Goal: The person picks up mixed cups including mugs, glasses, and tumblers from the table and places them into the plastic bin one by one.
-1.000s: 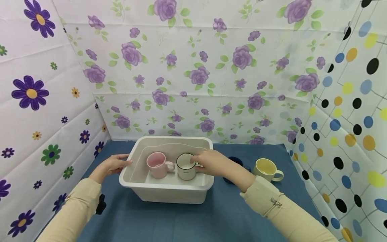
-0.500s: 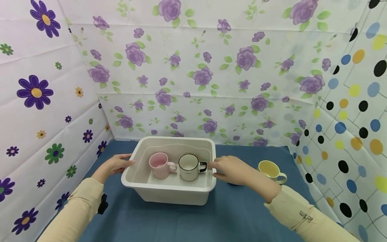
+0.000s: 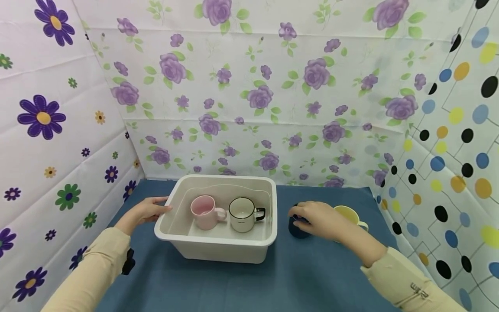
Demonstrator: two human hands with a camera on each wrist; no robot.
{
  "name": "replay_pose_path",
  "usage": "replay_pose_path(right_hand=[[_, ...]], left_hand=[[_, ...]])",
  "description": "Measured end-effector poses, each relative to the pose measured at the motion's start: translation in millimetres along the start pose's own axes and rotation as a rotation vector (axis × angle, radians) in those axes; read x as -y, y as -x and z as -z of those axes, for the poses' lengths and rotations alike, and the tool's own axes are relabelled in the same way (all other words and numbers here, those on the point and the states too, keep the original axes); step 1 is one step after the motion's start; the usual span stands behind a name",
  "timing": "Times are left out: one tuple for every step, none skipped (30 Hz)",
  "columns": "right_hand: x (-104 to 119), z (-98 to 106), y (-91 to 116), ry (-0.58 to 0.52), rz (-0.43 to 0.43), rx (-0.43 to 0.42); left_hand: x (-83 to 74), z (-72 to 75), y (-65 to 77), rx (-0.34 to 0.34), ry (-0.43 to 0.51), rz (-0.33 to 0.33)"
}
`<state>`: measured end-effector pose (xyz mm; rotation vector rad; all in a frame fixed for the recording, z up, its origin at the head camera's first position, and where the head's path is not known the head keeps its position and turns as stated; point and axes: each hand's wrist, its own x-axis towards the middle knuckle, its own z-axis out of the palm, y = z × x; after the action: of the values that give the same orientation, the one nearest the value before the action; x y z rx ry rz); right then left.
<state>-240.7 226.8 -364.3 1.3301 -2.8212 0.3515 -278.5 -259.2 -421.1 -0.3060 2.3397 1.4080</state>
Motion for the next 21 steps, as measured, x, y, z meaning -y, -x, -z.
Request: replay_pose_path(right_hand=[[-1.6, 0.2, 1.2, 0.003, -0.005, -0.001], [-3.0, 0.4, 2.4, 0.008, -0.011, -0.002], [-4.4, 0.6, 3.6, 0.012, -0.017, -0.004], [-5.6, 0.9, 4.9, 0.016, -0.024, -0.005], [-6.9, 1.2, 6.3, 0.022, -0.03, -0.009], [-8.0, 1.7, 7.6, 0.024, -0.036, -0.012], [-9.0, 2.1, 8.8, 0.024, -0.041, -0.014], [-10.0, 2.6, 10.0, 0.019, -0.044, -0.015], [-10.8, 3.1, 11.2, 0.013, -0.047, -0.015], [-11.7, 3.4, 12.6, 0.009, -0.051, -0.014], [-12.6, 3.6, 14.1, 0.005, -0.054, -0.015], [-13.5, 3.7, 15.7, 0.0, -0.057, -0.015], [-14.4, 3.9, 17.4, -0.003, -0.061, -0.016], [-15.5, 4.0, 19.3, -0.008, -0.065, -0.015], [-16.5, 3.9, 21.2, -0.009, -0.069, -0.016], [-17.6, 3.8, 23.0, -0.011, -0.072, -0.019], [-18.7, 3.7, 24.8, -0.013, -0.074, -0.024], [-20.0, 3.8, 26.4, -0.013, -0.076, -0.027], [-21.3, 3.9, 27.8, -0.012, -0.078, -0.033], [-22.8, 3.9, 29.1, -0.013, -0.08, -0.039], [-24.4, 4.0, 30.1, -0.01, -0.084, -0.046]], left_hand=[[0.1, 1.1, -0.3, 0.005, -0.003, -0.002], [-0.2, 1.9, -0.4, 0.007, -0.005, -0.001], [-0.3, 2.5, -0.6, 0.01, -0.006, -0.001], [-0.9, 3.1, -0.8, 0.013, -0.004, -0.001], [-1.4, 3.8, -1.1, 0.017, -0.009, -0.003], [-2.2, 4.2, -1.0, 0.018, -0.01, -0.003], [-2.5, 4.7, -1.2, 0.022, -0.016, -0.008], [-2.9, 4.8, -1.2, 0.02, -0.015, -0.009], [-3.0, 5.2, -1.1, 0.026, -0.018, -0.016], [-3.0, 5.2, -0.9, 0.031, -0.019, -0.023], [-2.6, 5.5, -1.0, 0.037, -0.024, -0.033], [-2.2, 5.6, -1.0, 0.042, -0.023, -0.044], [-1.4, 5.9, -1.1, 0.049, -0.025, -0.056], [-1.0, 6.2, -1.0, 0.058, -0.025, -0.068], [-0.5, 6.7, -0.9, 0.069, -0.028, -0.081], [-0.2, 7.1, -1.0, 0.077, -0.03, -0.088], [-0.1, 7.8, -0.9, 0.086, -0.029, -0.096], [-0.1, 8.6, -0.8, 0.094, -0.029, -0.101], [-0.4, 9.4, -0.6, 0.099, -0.031, -0.105], [-1.0, 10.2, -0.3, 0.103, -0.027, -0.105], [-1.8, 11.0, 0.0, 0.104, -0.022, -0.107]])
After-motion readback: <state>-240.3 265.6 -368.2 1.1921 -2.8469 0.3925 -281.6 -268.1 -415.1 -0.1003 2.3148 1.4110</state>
